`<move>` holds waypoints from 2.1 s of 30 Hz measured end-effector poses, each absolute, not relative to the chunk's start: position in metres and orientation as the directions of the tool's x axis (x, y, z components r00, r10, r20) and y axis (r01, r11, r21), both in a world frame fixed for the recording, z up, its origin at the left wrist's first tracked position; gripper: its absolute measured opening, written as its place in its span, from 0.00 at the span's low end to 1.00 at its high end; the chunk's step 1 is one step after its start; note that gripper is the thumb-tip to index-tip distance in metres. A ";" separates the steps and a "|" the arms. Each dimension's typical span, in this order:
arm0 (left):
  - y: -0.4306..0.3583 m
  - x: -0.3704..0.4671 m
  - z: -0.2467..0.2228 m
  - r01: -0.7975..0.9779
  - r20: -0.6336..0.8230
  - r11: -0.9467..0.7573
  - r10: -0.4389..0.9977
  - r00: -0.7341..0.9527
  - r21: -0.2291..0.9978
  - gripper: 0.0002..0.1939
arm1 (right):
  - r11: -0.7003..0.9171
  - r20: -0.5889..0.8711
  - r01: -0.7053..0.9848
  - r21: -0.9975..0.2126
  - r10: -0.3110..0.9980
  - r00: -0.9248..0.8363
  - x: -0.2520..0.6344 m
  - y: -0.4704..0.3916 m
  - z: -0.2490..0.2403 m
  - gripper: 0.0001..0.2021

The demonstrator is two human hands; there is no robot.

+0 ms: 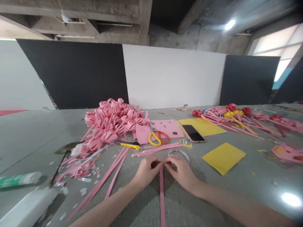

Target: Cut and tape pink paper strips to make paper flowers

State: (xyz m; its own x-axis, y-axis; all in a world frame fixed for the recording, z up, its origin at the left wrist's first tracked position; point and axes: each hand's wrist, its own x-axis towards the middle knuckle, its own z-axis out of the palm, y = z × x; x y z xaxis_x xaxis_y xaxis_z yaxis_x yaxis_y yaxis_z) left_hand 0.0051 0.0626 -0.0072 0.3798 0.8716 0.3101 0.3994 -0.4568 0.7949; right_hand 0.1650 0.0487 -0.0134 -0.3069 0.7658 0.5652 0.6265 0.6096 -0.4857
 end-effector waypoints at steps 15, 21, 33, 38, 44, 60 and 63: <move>0.064 0.005 -0.007 0.401 0.239 -0.432 0.862 0.447 0.808 0.05 | 0.661 0.585 0.671 -0.335 0.705 -0.402 0.162 0.047 -0.016 0.07; 0.064 0.006 -0.009 0.344 0.208 -0.381 0.870 0.447 0.858 0.05 | 0.699 0.647 0.683 -0.214 0.625 -0.437 0.160 0.044 -0.017 0.07; 0.068 0.002 -0.003 0.233 0.254 -0.305 0.941 0.223 0.924 0.10 | 0.710 0.642 0.589 -0.387 0.666 -0.380 0.164 0.039 -0.012 0.06; 0.062 0.004 -0.005 0.387 0.411 -0.482 0.875 0.255 0.786 0.07 | 0.669 0.612 0.601 -0.437 0.711 -0.346 0.163 0.041 -0.012 0.06; 0.062 0.000 0.002 0.558 0.452 -0.540 0.839 0.303 0.629 0.09 | 0.653 0.603 0.625 -0.428 0.722 -0.341 0.162 0.041 -0.013 0.07; 0.071 0.012 0.099 0.613 0.641 -0.634 0.724 0.255 0.471 0.08 | 0.699 0.608 0.642 -0.314 0.668 -0.429 0.162 0.041 -0.015 0.06; 0.090 0.035 0.113 0.491 0.636 -0.629 0.750 0.181 0.602 0.09 | 0.710 0.622 0.635 -0.304 0.653 -0.432 0.161 0.041 -0.015 0.06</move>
State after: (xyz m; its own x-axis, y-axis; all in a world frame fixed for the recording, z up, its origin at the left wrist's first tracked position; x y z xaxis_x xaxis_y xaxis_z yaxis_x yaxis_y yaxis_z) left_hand 0.0353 0.0899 0.1131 0.1808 0.7500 0.6363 0.4911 -0.6294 0.6023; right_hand 0.1610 0.0407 -0.0150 -0.4321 0.6526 0.6224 0.6347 0.7104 -0.3042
